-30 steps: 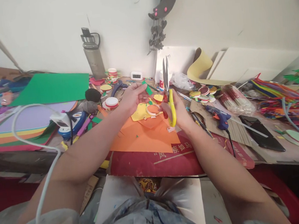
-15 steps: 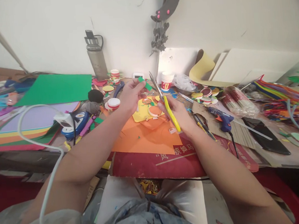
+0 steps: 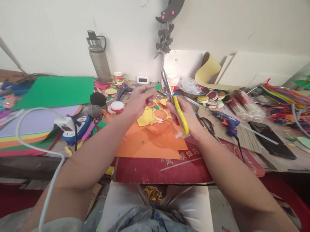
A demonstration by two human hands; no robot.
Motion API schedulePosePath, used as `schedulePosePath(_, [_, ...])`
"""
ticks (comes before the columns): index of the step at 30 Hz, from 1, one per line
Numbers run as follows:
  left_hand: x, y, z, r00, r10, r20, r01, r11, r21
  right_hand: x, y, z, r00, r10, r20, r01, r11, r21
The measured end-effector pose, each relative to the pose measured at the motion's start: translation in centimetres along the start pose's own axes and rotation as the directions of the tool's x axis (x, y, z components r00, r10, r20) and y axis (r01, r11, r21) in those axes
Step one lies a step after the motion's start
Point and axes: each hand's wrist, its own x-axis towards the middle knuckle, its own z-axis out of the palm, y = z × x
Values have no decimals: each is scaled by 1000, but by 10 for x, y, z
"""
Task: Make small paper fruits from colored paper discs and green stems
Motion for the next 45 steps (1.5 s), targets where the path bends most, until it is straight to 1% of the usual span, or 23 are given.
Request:
schedulePosePath(2, [0, 2, 1, 1000, -12, 4, 12, 1000, -25, 0, -3, 0, 1000, 24, 18, -24, 1000, 4])
schedulePosePath(6, [1, 9, 3, 997, -39, -61, 36, 999, -37, -2, -8, 1, 995, 59, 78, -60, 998, 8])
schedulePosePath(8, [1, 12, 2, 996, -52, -75, 50, 998, -30, -4, -10, 2, 992, 76, 100, -79, 996, 29])
schedulePosePath(12, [1, 12, 0, 997, -74, -36, 73, 997, -21, -6, -14, 3, 981, 120, 155, -136, 986, 98])
schedulePosePath(14, [1, 11, -1, 997, -80, -13, 80, 997, -10, -7, -15, 2, 978, 115, 173, -134, 986, 98])
schedulePosePath(18, [2, 12, -3, 995, -96, 14, 95, 994, 47, -8, -16, 1, 980, 97, 173, -110, 992, 66])
schedulePosePath(23, [5, 15, -7, 995, -100, 7, 99, 991, 95, -10, -19, -1, 970, 115, 212, -136, 987, 86])
schedulePosePath(29, [7, 14, -8, 995, -101, -1, 101, 990, 96, -11, -18, 0, 966, 133, 221, -152, 986, 70])
schedulePosePath(38, [6, 17, -10, 992, -117, 38, 113, 989, 100, -14, -30, 0, 962, 156, 224, -176, 982, 69])
schedulePosePath(45, [6, 17, -10, 991, -127, 34, 123, 988, 93, -13, -25, 2, 963, 170, 207, -192, 978, 87])
